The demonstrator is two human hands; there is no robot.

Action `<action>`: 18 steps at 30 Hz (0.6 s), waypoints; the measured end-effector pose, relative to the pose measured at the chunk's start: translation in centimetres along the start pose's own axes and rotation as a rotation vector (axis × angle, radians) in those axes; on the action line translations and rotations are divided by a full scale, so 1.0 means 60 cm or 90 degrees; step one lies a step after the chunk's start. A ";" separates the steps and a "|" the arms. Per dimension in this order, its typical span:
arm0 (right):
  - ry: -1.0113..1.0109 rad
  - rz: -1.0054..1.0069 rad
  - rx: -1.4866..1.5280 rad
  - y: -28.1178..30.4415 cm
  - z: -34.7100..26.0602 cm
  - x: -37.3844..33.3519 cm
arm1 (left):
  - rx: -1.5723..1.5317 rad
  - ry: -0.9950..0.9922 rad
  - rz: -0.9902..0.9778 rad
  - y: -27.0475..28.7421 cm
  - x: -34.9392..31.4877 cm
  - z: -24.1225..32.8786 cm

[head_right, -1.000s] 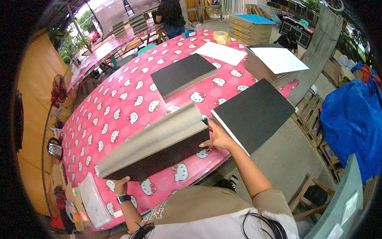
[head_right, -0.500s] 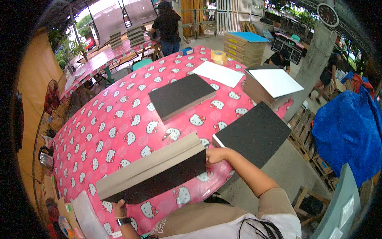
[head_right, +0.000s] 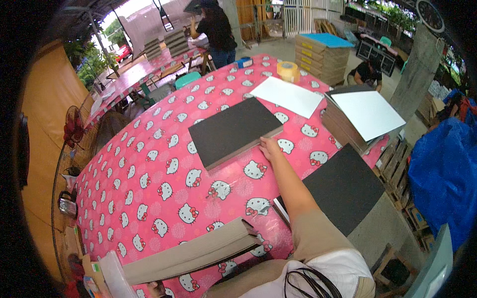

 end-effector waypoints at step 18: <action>0.332 0.178 -0.819 0.000 -0.145 0.070 | 0.014 -0.003 0.067 0.056 -0.030 0.013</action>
Point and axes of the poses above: each hand's wrist, its own x-axis towards the middle knuckle, its own y-axis out of the back of the hand, z = x × y, the point moved 7 cm from there along x, towards the middle knuckle, and after that the axes turned 15 degrees about z, right-handed, at the moved point
